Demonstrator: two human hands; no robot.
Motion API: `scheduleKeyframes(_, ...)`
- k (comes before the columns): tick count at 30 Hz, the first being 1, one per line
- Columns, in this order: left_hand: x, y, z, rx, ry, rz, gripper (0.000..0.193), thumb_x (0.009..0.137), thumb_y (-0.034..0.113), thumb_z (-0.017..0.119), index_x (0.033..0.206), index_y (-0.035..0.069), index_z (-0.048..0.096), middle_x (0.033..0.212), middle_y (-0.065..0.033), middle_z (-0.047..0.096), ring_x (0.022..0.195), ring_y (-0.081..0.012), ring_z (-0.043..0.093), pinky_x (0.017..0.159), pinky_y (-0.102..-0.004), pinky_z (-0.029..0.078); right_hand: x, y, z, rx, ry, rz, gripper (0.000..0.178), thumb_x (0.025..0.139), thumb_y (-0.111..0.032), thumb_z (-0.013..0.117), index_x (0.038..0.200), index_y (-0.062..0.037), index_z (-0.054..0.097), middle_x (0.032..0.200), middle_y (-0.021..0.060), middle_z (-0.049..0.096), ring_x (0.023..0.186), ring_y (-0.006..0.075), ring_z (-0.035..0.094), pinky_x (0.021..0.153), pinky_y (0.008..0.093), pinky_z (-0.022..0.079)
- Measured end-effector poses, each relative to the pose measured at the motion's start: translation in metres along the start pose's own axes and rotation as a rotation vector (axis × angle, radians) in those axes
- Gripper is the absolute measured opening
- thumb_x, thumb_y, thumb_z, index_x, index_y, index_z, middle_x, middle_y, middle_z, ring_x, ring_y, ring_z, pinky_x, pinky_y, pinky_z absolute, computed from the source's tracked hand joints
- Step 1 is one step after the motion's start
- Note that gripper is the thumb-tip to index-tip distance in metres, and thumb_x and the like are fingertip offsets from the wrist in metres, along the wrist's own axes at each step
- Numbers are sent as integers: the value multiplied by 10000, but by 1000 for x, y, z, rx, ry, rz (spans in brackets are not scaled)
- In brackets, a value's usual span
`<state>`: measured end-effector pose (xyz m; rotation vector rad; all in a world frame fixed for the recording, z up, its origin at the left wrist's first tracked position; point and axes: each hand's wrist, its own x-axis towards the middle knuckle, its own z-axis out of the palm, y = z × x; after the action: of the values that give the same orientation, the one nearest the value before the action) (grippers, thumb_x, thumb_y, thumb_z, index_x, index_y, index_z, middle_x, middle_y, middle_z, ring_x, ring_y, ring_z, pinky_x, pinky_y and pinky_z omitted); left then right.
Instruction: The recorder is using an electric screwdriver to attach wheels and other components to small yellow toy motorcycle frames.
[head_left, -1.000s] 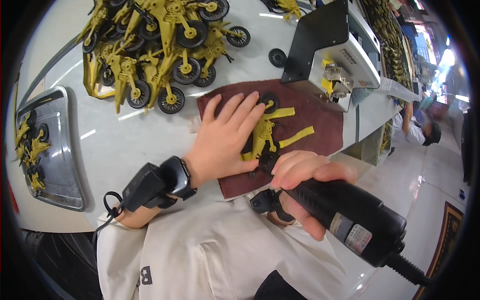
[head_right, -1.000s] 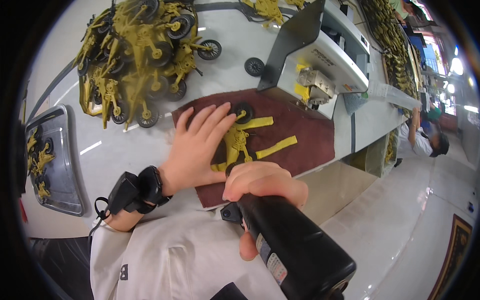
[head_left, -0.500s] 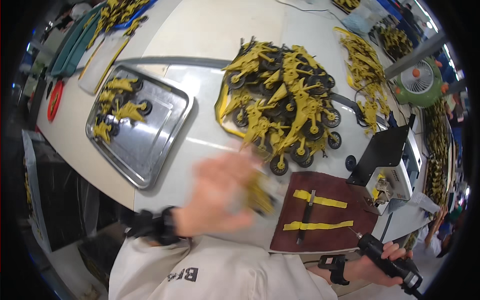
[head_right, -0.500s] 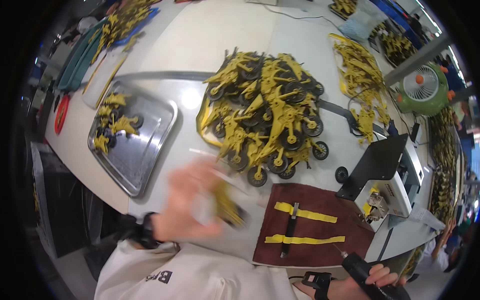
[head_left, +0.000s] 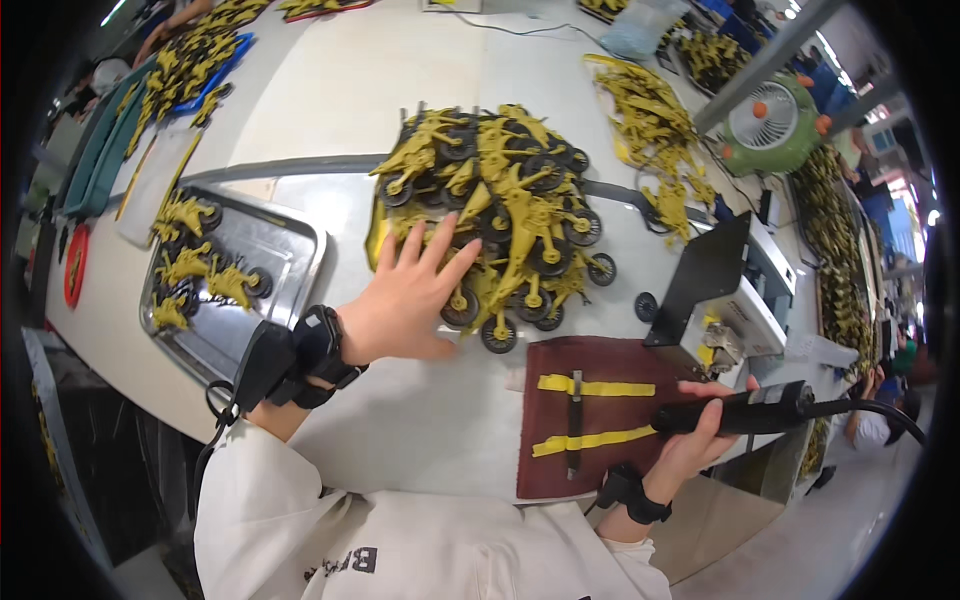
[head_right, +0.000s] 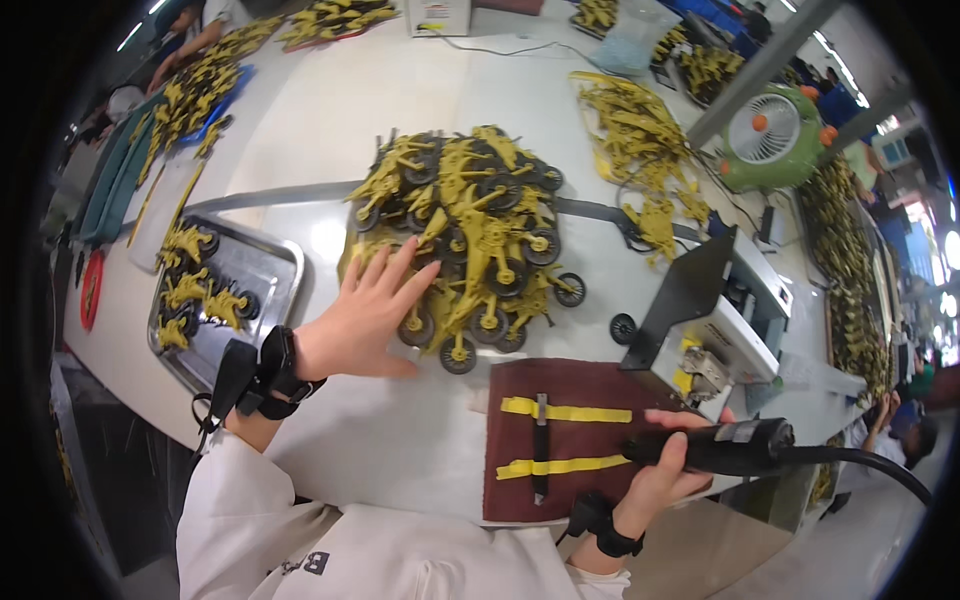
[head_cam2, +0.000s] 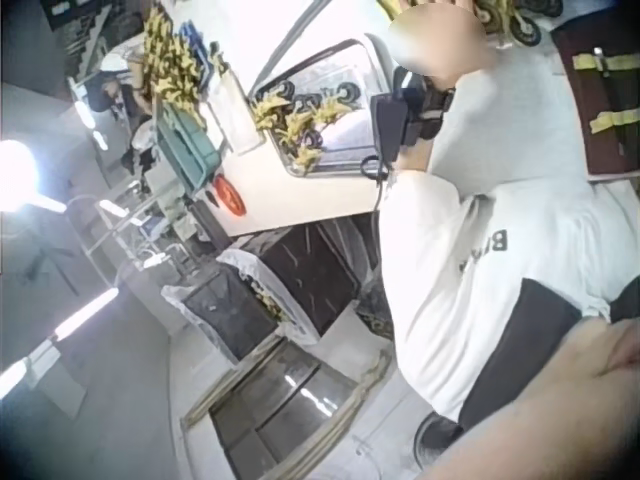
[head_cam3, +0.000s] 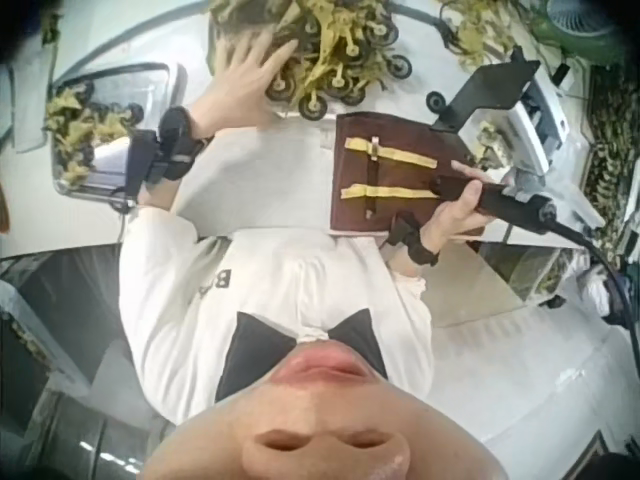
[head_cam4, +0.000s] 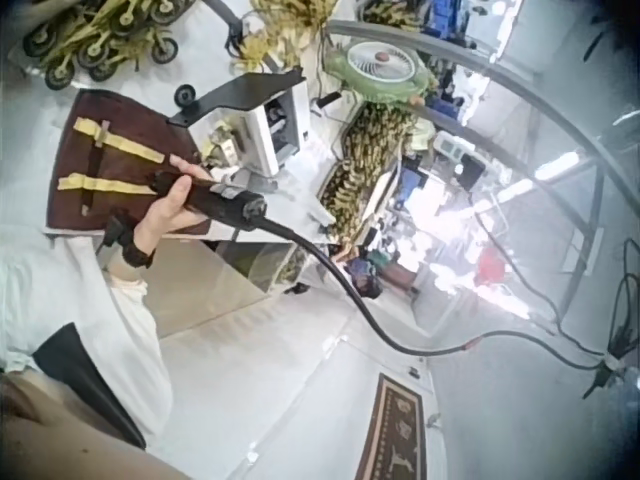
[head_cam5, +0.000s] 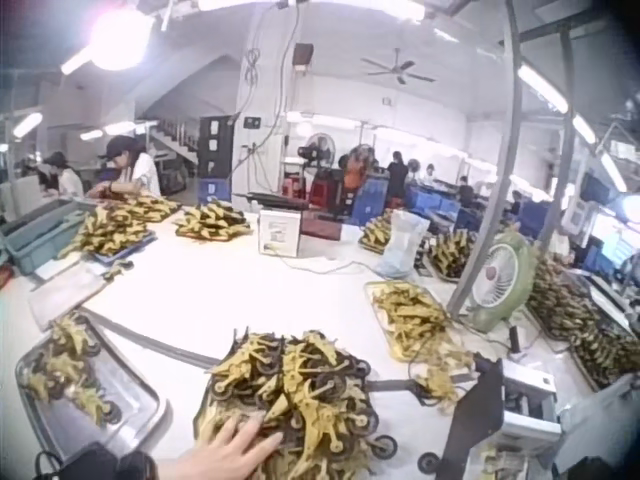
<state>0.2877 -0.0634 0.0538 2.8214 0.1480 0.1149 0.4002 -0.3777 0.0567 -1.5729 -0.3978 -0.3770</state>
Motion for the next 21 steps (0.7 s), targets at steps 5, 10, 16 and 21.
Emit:
scheduleKeyframes(5, 1, -23, 0, -192, 167, 47, 624, 589, -20, 641, 1195, 20, 498, 1270, -195, 453, 1156, -355, 445, 956, -392, 377, 12, -17, -26, 81, 232, -126, 695, 838, -462, 569, 1262, 2, 274, 658, 79, 482, 479, 166, 485, 469, 319, 437)
scheduleKeyframes(10, -27, 78, -34, -282, 607, -3, 488, 707, 60, 628, 1177, 11, 506, 1254, -254, 427, 1117, -357, 487, 968, -405, 376, 67, -46, -42, 181, 331, -358, 734, 842, -591, 480, 1264, -18, 302, 678, 65, 499, 487, 167, 473, 487, 313, 415)
scheduleKeyframes(16, 6, 154, 64, -299, -97, 342, 856, 587, 305, 755, 1322, 58, 394, 1381, -196, 337, 1229, -367, 348, 966, -495, 278, 106, -19, -3, 6, 190, -240, 457, 866, -261, 546, 1168, 42, 387, 656, 85, 546, 488, 155, 515, 520, 278, 440)
scheduleKeyframes(21, 7, 154, 83, -394, -187, 320, 986, 584, 372, 755, 1374, 21, 281, 1439, -197, 246, 1274, -360, 286, 977, -504, 239, 69, -27, -6, 264, 70, -115, 490, 853, -220, 589, 1194, 21, 333, 677, 98, 530, 507, 166, 524, 507, 294, 454)
